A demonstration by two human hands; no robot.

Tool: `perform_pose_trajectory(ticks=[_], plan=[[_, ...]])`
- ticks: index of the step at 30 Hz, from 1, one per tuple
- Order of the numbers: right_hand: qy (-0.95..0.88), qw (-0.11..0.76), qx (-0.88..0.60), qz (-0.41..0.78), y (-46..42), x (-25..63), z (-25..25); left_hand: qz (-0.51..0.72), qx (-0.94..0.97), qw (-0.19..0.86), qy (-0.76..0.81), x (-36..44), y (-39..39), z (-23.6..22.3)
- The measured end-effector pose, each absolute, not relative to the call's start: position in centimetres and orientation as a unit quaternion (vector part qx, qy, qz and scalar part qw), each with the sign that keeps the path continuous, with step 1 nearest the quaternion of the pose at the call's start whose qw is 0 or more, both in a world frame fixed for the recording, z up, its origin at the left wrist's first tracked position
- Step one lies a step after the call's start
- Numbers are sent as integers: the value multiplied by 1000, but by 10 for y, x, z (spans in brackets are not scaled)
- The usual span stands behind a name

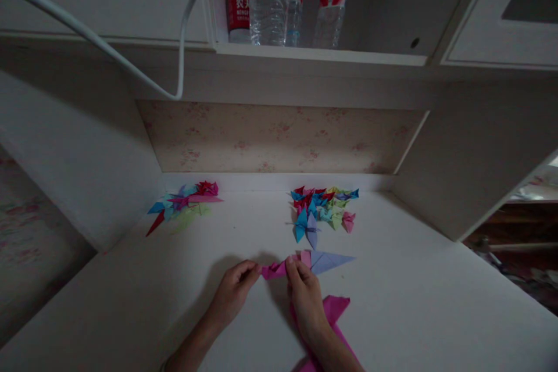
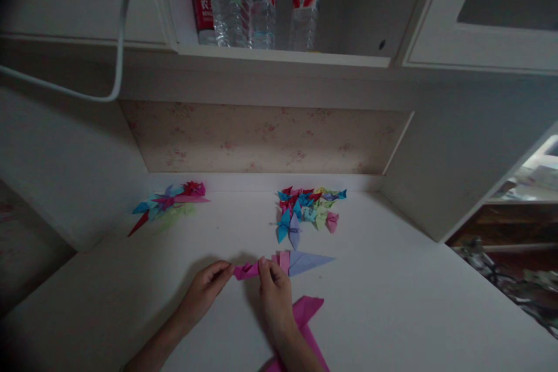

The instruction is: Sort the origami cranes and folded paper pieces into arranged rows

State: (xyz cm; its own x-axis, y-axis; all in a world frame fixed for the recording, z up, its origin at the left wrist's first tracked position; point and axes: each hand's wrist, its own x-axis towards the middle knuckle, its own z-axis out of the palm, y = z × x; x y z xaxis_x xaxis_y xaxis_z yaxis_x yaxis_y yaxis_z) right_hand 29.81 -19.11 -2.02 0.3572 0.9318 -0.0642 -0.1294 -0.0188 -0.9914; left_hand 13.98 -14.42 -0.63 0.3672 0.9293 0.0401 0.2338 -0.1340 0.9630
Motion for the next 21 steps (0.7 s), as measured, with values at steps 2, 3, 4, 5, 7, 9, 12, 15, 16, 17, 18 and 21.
perform_pose_trajectory(ticks=[2, 3, 4, 5, 7, 9, 12, 15, 16, 17, 18, 21], plan=[[-355, 601, -562, 443, -191, 298, -20, 355, 661, 494, 439, 140, -144, -6], [-354, 602, -562, 444, -191, 298, -21, 356, 659, 495, 439, 140, -144, -6], [-353, 604, -561, 444, -191, 298, -21, 356, 658, 496, 440, 140, -144, -6], [-352, 606, -559, 444, -191, 298, -21, 356, 657, 497, 441, 140, -144, -6], [-350, 609, -556, 444, -190, 298, -21, 354, 656, 496, 444, 140, -145, -5], [-350, 609, -557, 444, -191, 298, -21, 358, 658, 492, 444, 140, -145, -4], [-353, 602, -563, 441, -191, 298, -19, 368, 664, 480, 439, 139, -145, -2], [-355, 600, -564, 442, -192, 297, -19, 374, 666, 473, 440, 138, -145, 0], [-354, 600, -563, 444, -192, 297, -19, 375, 666, 471, 440, 138, -145, 0], [-353, 600, -562, 447, -192, 297, -20, 376, 666, 470, 439, 138, -144, 0], [-352, 599, -561, 449, -192, 298, -20, 377, 666, 470, 439, 137, -144, 0], [-355, 601, -560, 446, -191, 298, -22, 377, 664, 473, 440, 138, -144, -2]])
